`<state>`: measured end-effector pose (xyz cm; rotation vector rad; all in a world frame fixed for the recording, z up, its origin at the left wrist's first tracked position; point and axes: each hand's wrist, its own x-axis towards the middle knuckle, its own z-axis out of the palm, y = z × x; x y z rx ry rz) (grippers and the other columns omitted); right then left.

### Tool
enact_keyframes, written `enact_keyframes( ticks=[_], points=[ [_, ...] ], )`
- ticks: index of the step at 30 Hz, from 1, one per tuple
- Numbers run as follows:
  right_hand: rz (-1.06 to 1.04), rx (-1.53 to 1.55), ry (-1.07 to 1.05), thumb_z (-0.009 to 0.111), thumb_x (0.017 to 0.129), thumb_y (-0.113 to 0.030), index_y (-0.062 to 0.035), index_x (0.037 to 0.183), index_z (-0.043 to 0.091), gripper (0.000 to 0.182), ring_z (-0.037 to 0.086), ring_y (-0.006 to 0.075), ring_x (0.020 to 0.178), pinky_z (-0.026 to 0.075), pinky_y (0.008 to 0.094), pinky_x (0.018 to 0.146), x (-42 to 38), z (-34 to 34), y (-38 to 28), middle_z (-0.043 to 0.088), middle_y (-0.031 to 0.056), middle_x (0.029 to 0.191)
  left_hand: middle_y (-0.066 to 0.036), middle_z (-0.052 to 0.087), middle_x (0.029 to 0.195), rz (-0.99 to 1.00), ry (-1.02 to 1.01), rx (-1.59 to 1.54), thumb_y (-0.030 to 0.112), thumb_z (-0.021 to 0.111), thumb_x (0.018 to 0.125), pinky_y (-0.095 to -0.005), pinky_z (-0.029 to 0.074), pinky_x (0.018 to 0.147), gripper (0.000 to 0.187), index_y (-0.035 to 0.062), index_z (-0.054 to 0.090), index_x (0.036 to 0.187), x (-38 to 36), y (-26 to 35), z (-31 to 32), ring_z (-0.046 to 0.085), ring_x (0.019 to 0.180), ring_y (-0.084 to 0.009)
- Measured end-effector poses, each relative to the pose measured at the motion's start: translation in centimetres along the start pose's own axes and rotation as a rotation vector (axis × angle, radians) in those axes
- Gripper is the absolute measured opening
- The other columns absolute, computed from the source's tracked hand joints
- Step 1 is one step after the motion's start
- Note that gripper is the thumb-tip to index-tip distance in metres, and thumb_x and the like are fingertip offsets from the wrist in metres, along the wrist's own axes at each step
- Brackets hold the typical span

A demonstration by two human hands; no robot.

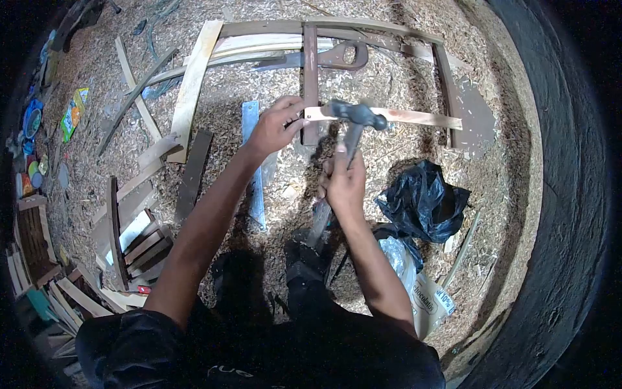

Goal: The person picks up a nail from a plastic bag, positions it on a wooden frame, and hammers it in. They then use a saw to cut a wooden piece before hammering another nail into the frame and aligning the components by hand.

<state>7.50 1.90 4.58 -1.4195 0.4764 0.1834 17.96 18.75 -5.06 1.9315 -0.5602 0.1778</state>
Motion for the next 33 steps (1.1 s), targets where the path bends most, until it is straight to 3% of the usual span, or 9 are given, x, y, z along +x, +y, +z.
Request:
enact_keyframes(
  ticks=[8, 13, 17, 20, 21, 24, 26, 30, 33],
  points=[
    [-0.099, -0.243, 0.013, 0.053, 0.108, -0.030, -0.0075, 0.104, 0.051, 0.023, 0.044, 0.0074, 0.049, 0.034, 0.0240, 0.041, 0.8, -1.2, 0.5, 0.048, -0.0006, 0.067, -0.015, 0.064, 0.124, -0.014, 0.006, 0.010, 0.010, 0.075, 0.087, -0.0359, 0.056, 0.087, 0.041, 0.0037, 0.067, 0.126, 0.1, 0.1, 0.0, 0.068, 0.102, -0.0276],
    [-0.243, -0.504, 0.028, 0.056, 0.106, -0.030, -0.0055, 0.104, 0.055, 0.025, 0.045, 0.0056, 0.052, 0.034, 0.0240, 0.044, 1.0, -2.4, 0.8, 0.050, -0.0026, 0.067, -0.014, 0.065, 0.125, -0.026, -0.022, -0.002, 0.010, 0.075, 0.087, -0.0353, 0.053, 0.095, 0.041, 0.0038, 0.067, 0.127, 0.3, 0.5, -0.6, 0.067, 0.106, -0.0263],
    [-0.341, -0.690, 0.057, 0.059, 0.102, -0.029, 0.0005, 0.104, 0.062, 0.029, 0.052, 0.0164, 0.053, 0.041, 0.0368, 0.052, 0.3, -1.9, 1.0, 0.058, 0.0113, 0.063, -0.014, 0.066, 0.125, -0.179, 0.088, -0.272, 0.014, 0.072, 0.093, -0.0340, 0.050, 0.099, 0.038, 0.0019, 0.066, 0.129, -0.4, -0.7, 0.5, 0.066, 0.111, -0.0221],
    [-0.322, -0.708, 0.066, 0.058, 0.103, -0.028, 0.0009, 0.107, 0.061, 0.029, 0.060, 0.0258, 0.053, 0.044, 0.0414, 0.052, -0.5, -1.1, -0.2, 0.061, 0.0176, 0.064, -0.011, 0.070, 0.106, -0.411, 0.201, -0.502, 0.021, 0.071, 0.095, -0.0320, 0.051, 0.084, 0.033, 0.0000, 0.068, 0.121, -0.6, -1.7, 1.7, 0.064, 0.092, -0.0152],
    [-0.347, -0.743, 0.055, 0.057, 0.103, -0.027, 0.0010, 0.109, 0.060, 0.029, 0.062, 0.0300, 0.054, 0.045, 0.0432, 0.053, -0.8, -0.8, -0.7, 0.061, 0.0194, 0.064, -0.007, 0.071, 0.086, -0.419, 0.214, -0.383, 0.028, 0.068, 0.098, -0.0315, 0.050, 0.073, 0.031, -0.0002, 0.072, 0.111, -0.4, -1.2, 2.0, 0.061, 0.076, -0.0142],
    [-0.417, -0.858, 0.015, 0.054, 0.105, -0.026, 0.0013, 0.113, 0.058, 0.029, 0.065, 0.0407, 0.058, 0.046, 0.0473, 0.054, -0.7, -0.2, -1.5, 0.061, 0.0239, 0.065, -0.012, 0.073, 0.095, -0.762, 0.006, -0.389, 0.031, 0.062, 0.102, -0.0275, 0.057, 0.073, 0.042, -0.0056, 0.069, 0.120, 0.8, -0.9, 1.1, 0.068, 0.083, -0.0149],
    [-0.435, -0.947, -0.012, 0.052, 0.106, -0.024, 0.0016, 0.115, 0.057, 0.028, 0.066, 0.0453, 0.060, 0.047, 0.0485, 0.054, -0.2, -0.1, -1.4, 0.061, 0.0256, 0.065, -0.010, 0.071, 0.087, -0.774, 0.035, -0.458, 0.036, 0.059, 0.103, -0.0275, 0.054, 0.059, 0.042, -0.0022, 0.073, 0.111, 1.5, -2.0, 1.3, 0.065, 0.072, -0.0136],
    [-0.414, -0.877, -0.016, 0.051, 0.106, -0.022, 0.0028, 0.119, 0.055, 0.028, 0.067, 0.0397, 0.058, 0.048, 0.0457, 0.053, -1.6, 1.0, -5.5, 0.062, 0.0232, 0.066, -0.008, 0.069, 0.078, -0.838, -0.026, -0.391, 0.038, 0.056, 0.103, -0.0321, 0.049, 0.055, 0.045, -0.0028, 0.073, 0.095, 3.3, 0.1, 0.6, 0.062, 0.064, -0.0170],
    [-0.589, -0.762, 0.064, 0.049, 0.106, -0.019, 0.0054, 0.122, 0.052, 0.030, 0.067, 0.0386, 0.060, 0.048, 0.0456, 0.053, -2.3, 0.7, -4.5, 0.064, 0.0238, 0.071, -0.008, 0.066, 0.072, -0.862, 0.065, -0.484, 0.044, 0.056, 0.101, -0.0332, 0.046, 0.059, 0.051, -0.0025, 0.072, 0.088, 3.2, -1.5, 1.7, 0.061, 0.063, -0.0194]
  ],
)
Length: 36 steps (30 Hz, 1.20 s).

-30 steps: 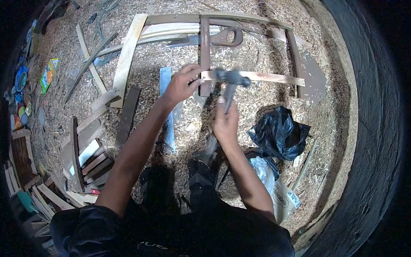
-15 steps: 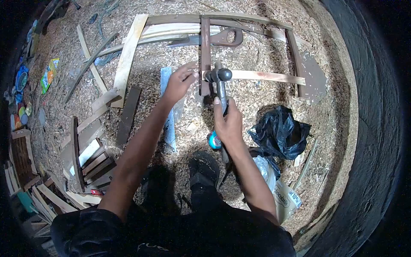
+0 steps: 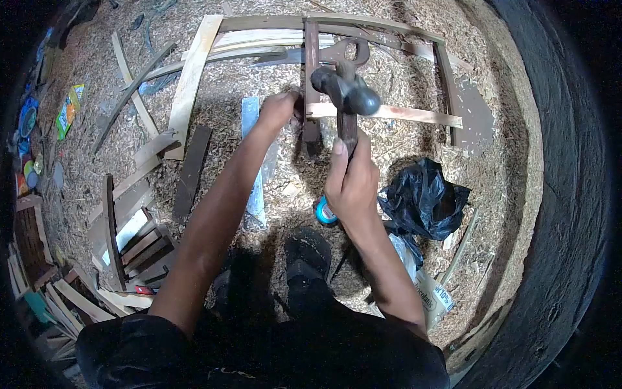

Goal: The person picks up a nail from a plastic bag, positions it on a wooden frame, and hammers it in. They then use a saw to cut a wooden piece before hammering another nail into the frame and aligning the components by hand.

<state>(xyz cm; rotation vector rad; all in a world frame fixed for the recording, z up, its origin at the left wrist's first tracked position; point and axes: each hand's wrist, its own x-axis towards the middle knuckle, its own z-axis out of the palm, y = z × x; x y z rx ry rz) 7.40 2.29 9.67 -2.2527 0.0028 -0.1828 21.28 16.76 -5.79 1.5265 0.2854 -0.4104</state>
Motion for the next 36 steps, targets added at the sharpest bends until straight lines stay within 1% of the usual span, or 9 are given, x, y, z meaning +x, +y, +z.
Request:
enact_keyframes(
  ticks=[2, 3, 12, 15, 19, 24, 28, 35, 36],
  points=[
    [-0.073, -0.101, -0.021, 0.049, 0.106, -0.018, 0.0078, 0.125, 0.049, 0.032, 0.067, 0.0433, 0.060, 0.049, 0.0506, 0.054, -0.3, 0.8, 2.0, 0.064, 0.0268, 0.069, -0.008, 0.066, 0.071, 0.009, 0.038, -0.039, 0.045, 0.056, 0.100, -0.0334, 0.046, 0.060, 0.051, -0.0026, 0.072, 0.088, -0.3, -0.6, 0.3, 0.061, 0.063, -0.0196],
    [0.159, -0.286, -0.291, 0.050, 0.105, -0.018, 0.0074, 0.120, 0.049, 0.030, 0.065, 0.0488, 0.062, 0.048, 0.0551, 0.056, 0.3, 0.7, 2.1, 0.062, 0.0293, 0.066, -0.008, 0.065, 0.070, 0.025, 0.060, -0.060, 0.045, 0.056, 0.100, -0.0336, 0.046, 0.061, 0.051, -0.0026, 0.072, 0.088, -0.3, -0.2, 0.3, 0.061, 0.063, -0.0197],
    [0.088, -0.085, -0.105, 0.050, 0.106, -0.023, 0.0032, 0.110, 0.050, 0.027, 0.064, 0.0520, 0.065, 0.046, 0.0578, 0.055, 0.3, 0.4, 2.8, 0.061, 0.0323, 0.067, -0.008, 0.069, 0.077, 0.004, -0.066, -0.093, 0.041, 0.068, 0.094, -0.0308, 0.045, 0.060, 0.045, -0.0026, 0.076, 0.104, 0.0, -0.9, -0.6, 0.058, 0.066, -0.0152],
    [0.152, -0.195, -0.225, 0.051, 0.106, -0.023, 0.0027, 0.110, 0.051, 0.026, 0.065, 0.0516, 0.066, 0.047, 0.0557, 0.055, 0.4, 1.2, 3.5, 0.062, 0.0324, 0.070, -0.004, 0.069, 0.081, 0.047, -0.120, -0.069, 0.035, 0.070, 0.095, -0.0280, 0.045, 0.064, 0.039, -0.0009, 0.076, 0.108, -1.3, 0.9, -0.5, 0.058, 0.071, -0.0122],
    [0.080, -0.081, -0.166, 0.050, 0.106, -0.021, 0.0044, 0.117, 0.051, 0.028, 0.066, 0.0498, 0.067, 0.048, 0.0523, 0.056, 0.8, 0.7, 2.1, 0.064, 0.0301, 0.072, 0.000, 0.067, 0.081, 0.023, -0.130, 0.012, 0.035, 0.073, 0.094, -0.0242, 0.042, 0.065, 0.036, 0.0026, 0.077, 0.109, -1.7, 0.9, -0.3, 0.055, 0.071, -0.0086],
    [-0.013, 0.055, 0.069, 0.050, 0.105, -0.017, 0.0049, 0.116, 0.050, 0.024, 0.068, 0.0326, 0.058, 0.048, 0.0454, 0.053, -0.2, 0.5, 1.3, 0.059, 0.0189, 0.064, 0.003, 0.066, 0.076, 0.099, -0.056, 0.055, 0.040, 0.077, 0.091, -0.0226, 0.040, 0.059, 0.041, 0.0039, 0.077, 0.111, 0.0, -0.6, -0.1, 0.051, 0.064, -0.0048],
    [0.143, -0.224, -0.267, 0.050, 0.105, -0.019, 0.0068, 0.111, 0.049, 0.027, 0.063, 0.0542, 0.067, 0.046, 0.0557, 0.054, 0.6, 1.3, 3.7, 0.063, 0.0339, 0.072, -0.006, 0.077, 0.103, 0.038, -0.129, -0.034, 0.033, 0.074, 0.094, -0.0286, 0.050, 0.080, 0.038, 0.0030, 0.075, 0.118, -1.0, 0.3, -0.1, 0.065, 0.091, -0.0115],
    [0.069, -0.099, -0.051, 0.049, 0.107, -0.024, 0.0022, 0.105, 0.053, 0.027, 0.062, 0.0465, 0.057, 0.043, 0.0512, 0.051, -0.2, 0.8, 2.9, 0.058, 0.0257, 0.062, -0.005, 0.077, 0.099, 0.027, -0.069, 0.040, 0.031, 0.076, 0.093, -0.0264, 0.051, 0.081, 0.038, 0.0019, 0.075, 0.117, -2.2, 1.7, 0.0, 0.065, 0.087, -0.0096],
    [0.100, -0.146, -0.130, 0.051, 0.105, -0.021, 0.0037, 0.108, 0.052, 0.025, 0.065, 0.0524, 0.068, 0.048, 0.0554, 0.056, 0.0, 0.6, 3.0, 0.062, 0.0324, 0.070, -0.005, 0.077, 0.100, 0.045, -0.073, -0.022, 0.031, 0.076, 0.093, -0.0264, 0.051, 0.082, 0.036, 0.0018, 0.075, 0.115, -2.2, 1.6, 0.0, 0.065, 0.088, -0.0099]
  ],
)
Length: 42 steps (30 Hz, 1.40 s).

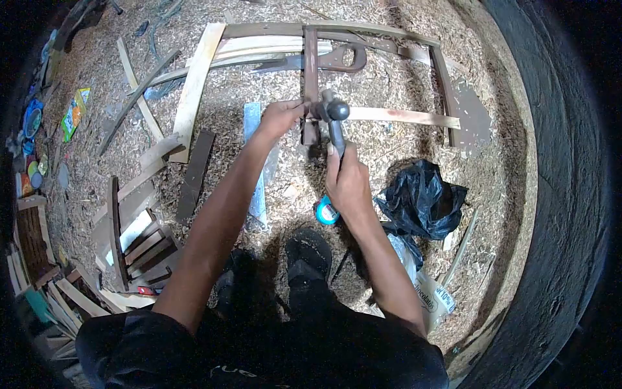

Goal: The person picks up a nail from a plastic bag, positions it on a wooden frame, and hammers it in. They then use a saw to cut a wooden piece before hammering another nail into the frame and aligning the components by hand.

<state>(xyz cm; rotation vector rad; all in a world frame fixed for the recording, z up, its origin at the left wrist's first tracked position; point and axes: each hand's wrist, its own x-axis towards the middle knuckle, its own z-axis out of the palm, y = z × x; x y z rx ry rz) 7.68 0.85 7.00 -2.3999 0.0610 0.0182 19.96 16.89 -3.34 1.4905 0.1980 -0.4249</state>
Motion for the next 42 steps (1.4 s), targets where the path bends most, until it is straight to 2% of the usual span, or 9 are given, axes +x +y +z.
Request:
enact_keyframes(
  ticks=[3, 8, 12, 15, 19, 20, 24, 27, 42],
  points=[
    [0.082, -0.109, -0.126, 0.051, 0.105, -0.020, 0.0036, 0.110, 0.053, 0.024, 0.065, 0.0516, 0.068, 0.048, 0.0550, 0.056, 0.6, -0.5, -0.2, 0.062, 0.0321, 0.071, -0.005, 0.077, 0.100, -0.026, 0.040, 0.027, 0.029, 0.076, 0.093, -0.0255, 0.051, 0.081, 0.035, 0.0006, 0.076, 0.114, 0.2, -0.2, 0.1, 0.065, 0.088, -0.0096],
    [-0.074, 0.180, 0.162, 0.051, 0.105, -0.019, 0.0061, 0.113, 0.051, 0.027, 0.064, 0.0523, 0.065, 0.046, 0.0565, 0.055, -0.3, 0.1, -1.1, 0.062, 0.0318, 0.068, -0.003, 0.077, 0.092, -0.080, 0.027, 0.062, 0.027, 0.076, 0.093, -0.0251, 0.051, 0.077, 0.032, -0.0013, 0.077, 0.108, 0.2, 0.2, -0.1, 0.064, 0.083, -0.0091],
    [0.016, -0.149, -0.077, 0.050, 0.105, -0.023, 0.0034, 0.103, 0.049, 0.027, 0.062, 0.0542, 0.064, 0.045, 0.0602, 0.055, 1.2, 0.5, 1.2, 0.061, 0.0329, 0.067, -0.004, 0.077, 0.093, 0.009, 0.018, -0.048, 0.030, 0.077, 0.091, -0.0253, 0.051, 0.075, 0.035, 0.0009, 0.077, 0.111, 0.8, -1.2, 0.3, 0.064, 0.082, -0.0091],
    [0.003, -0.013, 0.015, 0.051, 0.105, -0.024, 0.0028, 0.103, 0.050, 0.027, 0.062, 0.0550, 0.066, 0.045, 0.0603, 0.056, 1.1, 0.0, 0.9, 0.060, 0.0336, 0.067, 0.004, 0.065, 0.074, 0.012, 0.037, 0.072, 0.038, 0.076, 0.092, -0.0234, 0.039, 0.055, 0.040, 0.0061, 0.077, 0.116, 1.1, -1.4, 0.1, 0.047, 0.060, -0.0054],
    [-0.022, 0.046, 0.079, 0.052, 0.105, -0.023, 0.0031, 0.108, 0.052, 0.026, 0.064, 0.0534, 0.068, 0.046, 0.0563, 0.056, 0.3, -0.5, 0.5, 0.061, 0.0314, 0.068, 0.001, 0.066, 0.073, 0.018, 0.033, 0.100, 0.042, 0.077, 0.090, -0.0246, 0.042, 0.057, 0.046, 0.0044, 0.076, 0.116, 0.2, -0.3, 0.0, 0.051, 0.061, -0.0080],
    [-0.004, 0.040, 0.066, 0.053, 0.105, -0.023, 0.0035, 0.110, 0.053, 0.027, 0.064, 0.0522, 0.067, 0.046, 0.0541, 0.055, 0.3, -0.6, 0.8, 0.061, 0.0297, 0.067, -0.014, 0.076, 0.108, -0.036, 0.032, 0.070, 0.030, 0.076, 0.092, -0.0299, 0.053, 0.082, 0.045, -0.0041, 0.071, 0.121, 0.0, -0.1, 0.1, 0.068, 0.096, -0.0163],
    [0.009, 0.032, 0.080, 0.053, 0.105, -0.023, 0.0040, 0.111, 0.054, 0.027, 0.064, 0.0508, 0.065, 0.046, 0.0526, 0.055, 0.3, -0.1, 2.8, 0.061, 0.0287, 0.067, -0.014, 0.071, 0.118, 0.205, 0.093, -0.107, 0.022, 0.076, 0.091, -0.0326, 0.054, 0.087, 0.047, -0.0026, 0.065, 0.129, -0.1, -3.2, 0.1, 0.068, 0.096, -0.0176],
    [0.022, 0.053, 0.100, 0.053, 0.105, -0.023, 0.0044, 0.111, 0.055, 0.028, 0.065, 0.0491, 0.065, 0.047, 0.0513, 0.056, 0.5, -0.2, 3.4, 0.061, 0.0284, 0.067, -0.010, 0.068, 0.118, 0.542, 0.058, 0.201, 0.014, 0.079, 0.085, -0.0317, 0.054, 0.087, 0.044, 0.0020, 0.068, 0.126, -2.0, -3.0, -0.5, 0.066, 0.093, -0.0174],
    [0.078, 0.081, 0.035, 0.052, 0.105, -0.025, 0.0044, 0.112, 0.055, 0.030, 0.065, 0.0519, 0.070, 0.048, 0.0537, 0.060, 2.2, 0.9, 3.8, 0.063, 0.0309, 0.071, -0.016, 0.061, 0.118, 0.792, -0.078, 0.478, 0.006, 0.074, 0.085, -0.0346, 0.052, 0.081, 0.039, -0.0018, 0.063, 0.121, -1.2, -1.9, -1.7, 0.063, 0.093, -0.0254]
  ],
)
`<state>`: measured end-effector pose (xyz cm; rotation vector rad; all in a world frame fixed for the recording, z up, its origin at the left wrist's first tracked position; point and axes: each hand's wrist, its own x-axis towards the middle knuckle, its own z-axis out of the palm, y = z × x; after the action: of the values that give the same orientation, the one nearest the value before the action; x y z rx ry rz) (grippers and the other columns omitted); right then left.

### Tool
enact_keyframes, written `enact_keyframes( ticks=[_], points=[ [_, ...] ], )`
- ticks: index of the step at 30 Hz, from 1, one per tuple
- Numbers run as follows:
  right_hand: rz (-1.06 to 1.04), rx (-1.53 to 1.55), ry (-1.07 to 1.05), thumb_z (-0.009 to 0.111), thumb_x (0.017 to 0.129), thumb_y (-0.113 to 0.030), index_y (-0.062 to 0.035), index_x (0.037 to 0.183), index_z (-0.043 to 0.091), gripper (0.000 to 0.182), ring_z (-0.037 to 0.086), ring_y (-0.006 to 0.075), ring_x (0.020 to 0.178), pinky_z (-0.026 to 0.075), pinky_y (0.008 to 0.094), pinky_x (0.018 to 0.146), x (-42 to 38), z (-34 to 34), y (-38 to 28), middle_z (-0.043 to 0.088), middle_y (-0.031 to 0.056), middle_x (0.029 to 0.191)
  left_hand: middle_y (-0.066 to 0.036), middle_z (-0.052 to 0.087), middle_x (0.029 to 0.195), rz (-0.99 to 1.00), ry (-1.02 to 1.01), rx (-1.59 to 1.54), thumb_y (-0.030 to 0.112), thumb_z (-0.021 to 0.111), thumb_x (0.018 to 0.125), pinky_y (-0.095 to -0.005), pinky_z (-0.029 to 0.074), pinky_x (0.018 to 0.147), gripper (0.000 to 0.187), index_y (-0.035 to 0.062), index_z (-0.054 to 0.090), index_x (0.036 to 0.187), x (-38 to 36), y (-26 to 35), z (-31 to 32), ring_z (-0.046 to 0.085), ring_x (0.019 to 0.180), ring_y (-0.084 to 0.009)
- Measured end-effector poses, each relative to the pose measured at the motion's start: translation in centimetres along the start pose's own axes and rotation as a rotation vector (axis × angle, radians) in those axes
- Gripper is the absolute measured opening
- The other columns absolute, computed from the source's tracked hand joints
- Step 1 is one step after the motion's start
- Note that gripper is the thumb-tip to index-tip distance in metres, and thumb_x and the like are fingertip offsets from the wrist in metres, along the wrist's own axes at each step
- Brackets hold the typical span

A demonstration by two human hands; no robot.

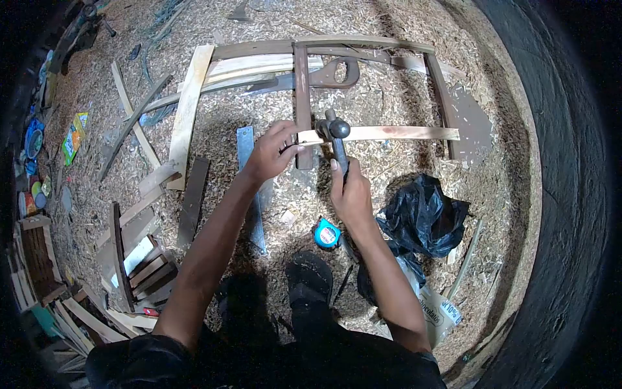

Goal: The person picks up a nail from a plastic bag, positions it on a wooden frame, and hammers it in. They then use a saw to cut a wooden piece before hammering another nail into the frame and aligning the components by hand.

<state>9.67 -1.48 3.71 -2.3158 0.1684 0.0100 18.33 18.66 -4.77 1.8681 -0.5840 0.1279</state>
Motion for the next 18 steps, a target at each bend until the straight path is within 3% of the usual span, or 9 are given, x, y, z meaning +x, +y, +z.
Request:
enact_keyframes(
  ticks=[10, 16, 18],
  points=[
    [-0.026, 0.019, -0.013, 0.052, 0.105, -0.024, 0.0035, 0.110, 0.053, 0.028, 0.065, 0.0512, 0.067, 0.047, 0.0536, 0.057, -0.2, 0.5, 0.5, 0.062, 0.0299, 0.070, -0.016, 0.061, 0.119, -0.019, 0.018, -0.039, 0.006, 0.073, 0.086, -0.0344, 0.052, 0.082, 0.039, -0.0019, 0.061, 0.122, -0.2, 0.2, 0.3, 0.063, 0.093, -0.0256],
    [0.026, 0.010, -0.025, 0.054, 0.105, -0.026, 0.0040, 0.105, 0.054, 0.030, 0.065, 0.0488, 0.065, 0.047, 0.0510, 0.056, 0.2, -0.2, -0.5, 0.061, 0.0287, 0.068, -0.014, 0.062, 0.116, -0.154, 0.015, -0.060, 0.009, 0.077, 0.084, -0.0369, 0.052, 0.086, 0.041, 0.0026, 0.063, 0.122, 0.0, 1.2, -0.2, 0.064, 0.100, -0.0281],
    [0.037, 0.026, -0.021, 0.053, 0.105, -0.027, 0.0040, 0.105, 0.055, 0.031, 0.065, 0.0468, 0.064, 0.047, 0.0499, 0.057, 0.2, -0.1, -0.5, 0.061, 0.0277, 0.068, -0.014, 0.061, 0.114, -0.087, 0.064, -0.054, 0.007, 0.077, 0.084, -0.0373, 0.052, 0.089, 0.040, 0.0026, 0.065, 0.121, -0.2, 1.3, 0.0, 0.063, 0.102, -0.0284]
  ],
)
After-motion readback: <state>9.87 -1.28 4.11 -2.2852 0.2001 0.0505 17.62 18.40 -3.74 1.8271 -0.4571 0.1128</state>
